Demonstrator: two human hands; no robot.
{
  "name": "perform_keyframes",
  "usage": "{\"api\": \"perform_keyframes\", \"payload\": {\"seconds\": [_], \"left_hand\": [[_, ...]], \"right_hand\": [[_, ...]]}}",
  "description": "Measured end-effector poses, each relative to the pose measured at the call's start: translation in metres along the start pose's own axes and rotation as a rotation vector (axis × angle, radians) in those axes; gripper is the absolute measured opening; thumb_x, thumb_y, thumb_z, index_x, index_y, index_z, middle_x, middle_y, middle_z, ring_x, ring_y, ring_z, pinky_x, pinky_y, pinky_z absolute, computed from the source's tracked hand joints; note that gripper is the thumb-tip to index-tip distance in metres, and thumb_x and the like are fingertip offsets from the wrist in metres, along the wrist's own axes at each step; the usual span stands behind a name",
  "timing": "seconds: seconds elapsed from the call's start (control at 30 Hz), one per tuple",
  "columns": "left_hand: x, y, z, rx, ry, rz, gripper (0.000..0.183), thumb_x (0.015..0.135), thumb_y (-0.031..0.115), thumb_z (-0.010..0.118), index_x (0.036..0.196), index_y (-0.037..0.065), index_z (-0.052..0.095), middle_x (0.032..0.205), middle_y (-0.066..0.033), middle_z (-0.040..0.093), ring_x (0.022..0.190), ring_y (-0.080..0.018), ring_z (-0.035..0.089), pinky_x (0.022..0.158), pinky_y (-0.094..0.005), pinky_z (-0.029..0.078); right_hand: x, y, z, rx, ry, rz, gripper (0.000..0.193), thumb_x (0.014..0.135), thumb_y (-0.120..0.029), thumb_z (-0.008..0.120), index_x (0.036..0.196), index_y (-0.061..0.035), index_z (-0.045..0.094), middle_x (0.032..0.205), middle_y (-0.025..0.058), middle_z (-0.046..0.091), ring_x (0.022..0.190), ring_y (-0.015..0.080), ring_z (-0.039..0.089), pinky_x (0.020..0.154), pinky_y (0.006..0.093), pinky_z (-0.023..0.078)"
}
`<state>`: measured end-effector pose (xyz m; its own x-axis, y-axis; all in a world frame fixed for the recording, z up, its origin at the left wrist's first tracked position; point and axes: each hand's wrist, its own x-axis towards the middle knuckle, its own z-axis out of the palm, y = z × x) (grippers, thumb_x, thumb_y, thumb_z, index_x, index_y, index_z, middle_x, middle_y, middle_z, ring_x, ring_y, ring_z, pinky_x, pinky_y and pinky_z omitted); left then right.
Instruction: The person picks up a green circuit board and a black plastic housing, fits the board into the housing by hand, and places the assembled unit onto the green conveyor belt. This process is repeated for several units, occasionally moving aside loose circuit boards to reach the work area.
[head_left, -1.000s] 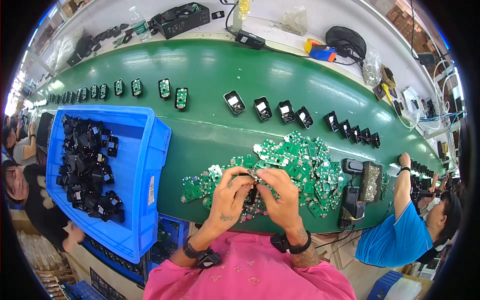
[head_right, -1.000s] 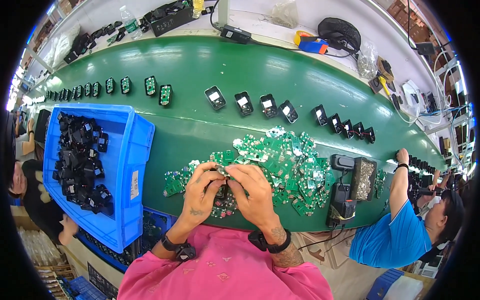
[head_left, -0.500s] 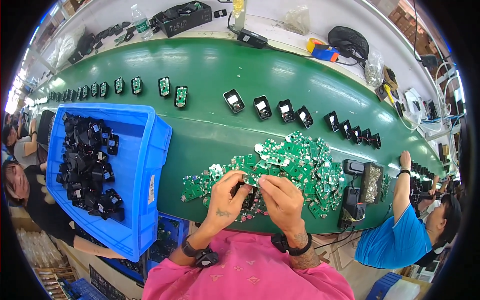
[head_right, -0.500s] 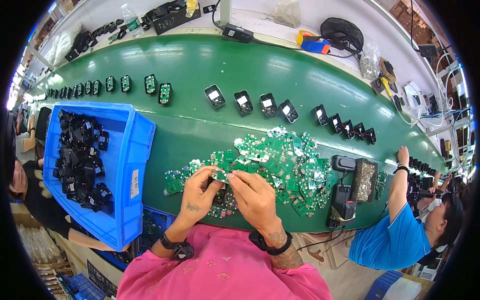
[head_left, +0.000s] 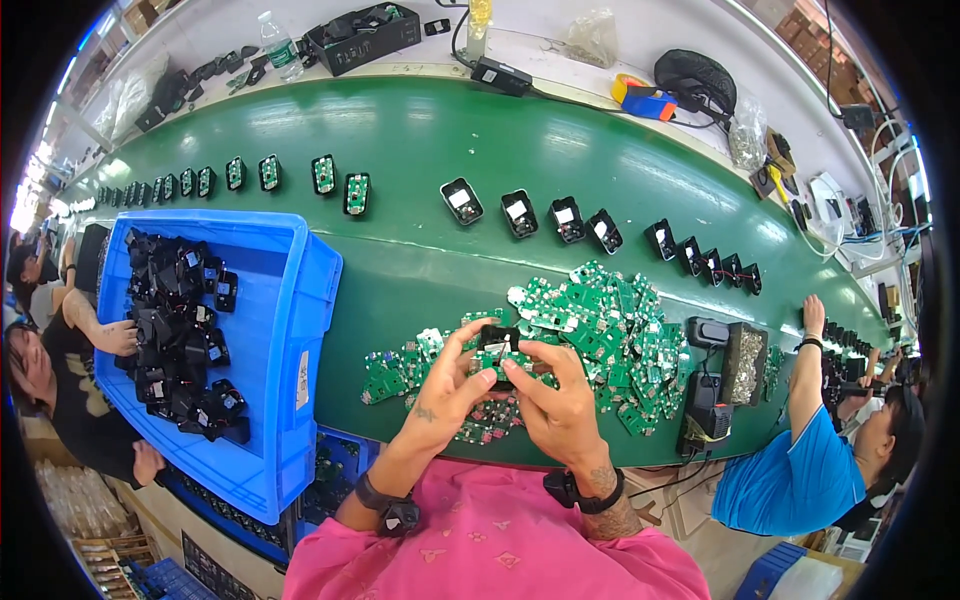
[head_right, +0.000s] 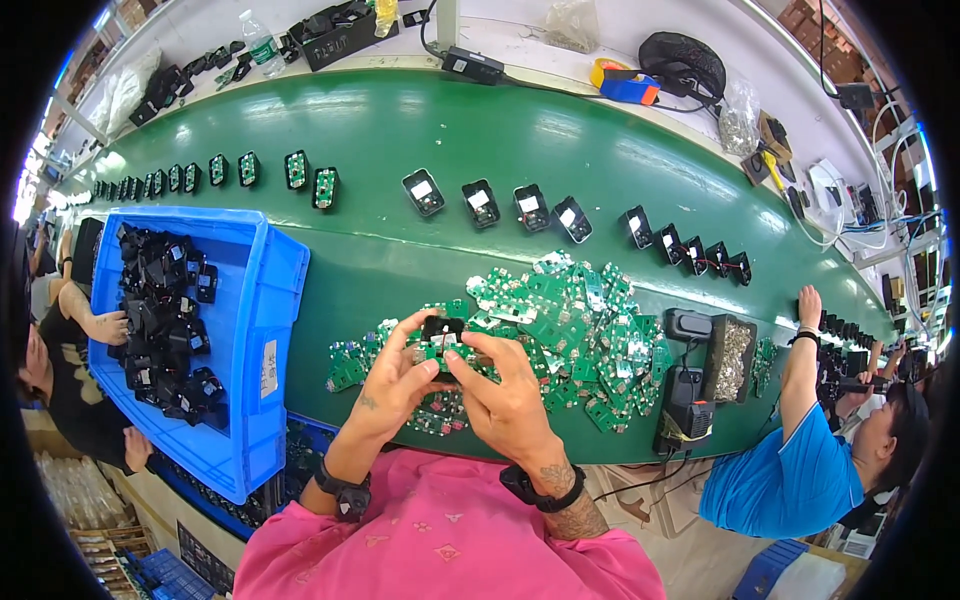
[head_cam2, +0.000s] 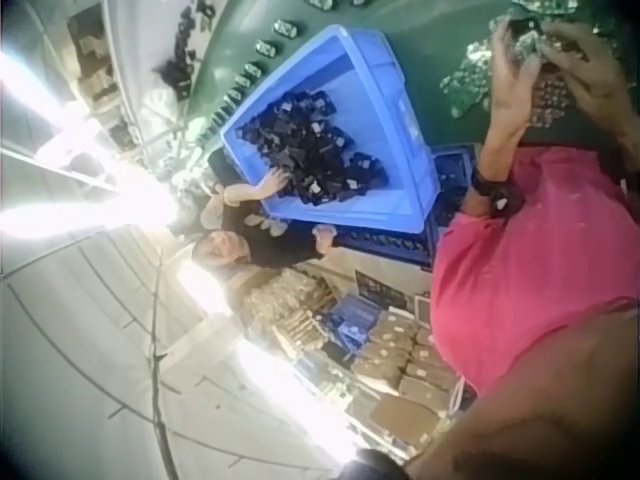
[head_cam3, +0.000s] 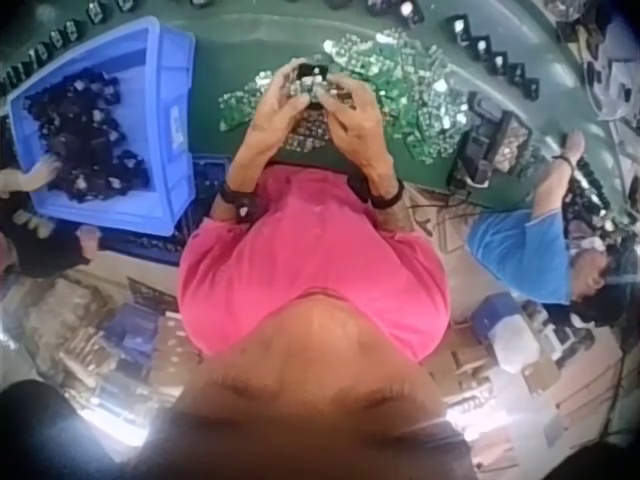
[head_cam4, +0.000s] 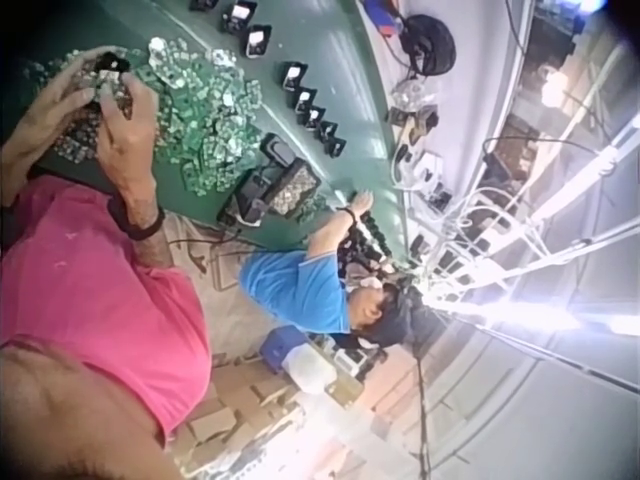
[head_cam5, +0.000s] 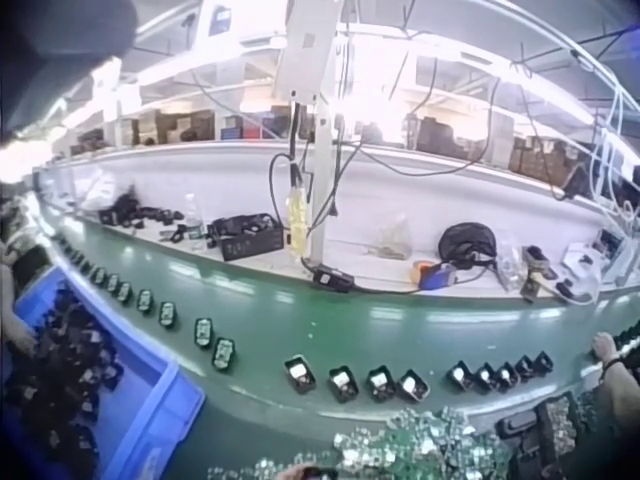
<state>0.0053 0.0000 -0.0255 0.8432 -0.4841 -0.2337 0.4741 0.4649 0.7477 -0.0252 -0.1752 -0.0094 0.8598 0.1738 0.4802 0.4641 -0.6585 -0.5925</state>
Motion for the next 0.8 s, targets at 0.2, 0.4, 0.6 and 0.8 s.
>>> {"api": "perform_keyframes", "payload": {"seconds": [0.2, 0.4, 0.6, 0.8], "left_hand": [[-0.001, -0.006, 0.003, 0.280, 0.091, 0.126, 0.063, 0.096, -0.003, 0.050, 0.154, 0.005, 0.027, 0.136, -0.0144, 0.050, 0.114, -0.0154, 0.057, 0.086, -0.0288, 0.058], [-0.003, -0.001, 0.012, 0.491, 0.053, 0.100, 0.063, 0.094, -0.006, 0.051, 0.154, 0.004, 0.033, 0.125, -0.0079, 0.058, 0.097, -0.0086, 0.056, 0.083, -0.0239, 0.050], [-0.006, -0.001, 0.016, 0.555, 0.076, 0.139, 0.063, 0.092, -0.005, 0.054, 0.152, 0.005, 0.037, 0.119, -0.0098, 0.062, 0.093, -0.0113, 0.058, 0.079, -0.0256, 0.050], [-0.006, 0.009, 0.017, 0.753, 0.192, 0.371, 0.059, 0.091, -0.007, 0.054, 0.148, 0.001, 0.041, 0.125, -0.0138, 0.061, 0.100, -0.0133, 0.061, 0.083, -0.0258, 0.051]], "right_hand": [[0.004, -0.017, -0.010, 0.211, 0.081, 0.489, 0.027, 0.084, 0.003, 0.067, 0.109, -0.0045, 0.075, 0.091, 0.0103, 0.064, 0.073, 0.0141, 0.061, 0.059, 0.0282, 0.050], [0.009, -0.016, -0.003, 0.682, 0.052, 0.727, 0.016, 0.094, -0.002, 0.063, 0.105, 0.0059, 0.072, 0.076, 0.0033, 0.064, 0.054, 0.0061, 0.058, 0.045, 0.0192, 0.041], [0.006, -0.026, 0.001, 0.637, 0.077, 0.676, 0.013, 0.093, -0.003, 0.065, 0.101, 0.0039, 0.072, 0.076, 0.0053, 0.065, 0.058, 0.0091, 0.060, 0.048, 0.0223, 0.044], [0.007, -0.028, -0.003, 0.094, 0.059, 0.291, 0.004, 0.087, -0.003, 0.070, 0.088, 0.0010, 0.069, 0.073, 0.0091, 0.064, 0.059, 0.0191, 0.060, 0.052, 0.0305, 0.044]]}}
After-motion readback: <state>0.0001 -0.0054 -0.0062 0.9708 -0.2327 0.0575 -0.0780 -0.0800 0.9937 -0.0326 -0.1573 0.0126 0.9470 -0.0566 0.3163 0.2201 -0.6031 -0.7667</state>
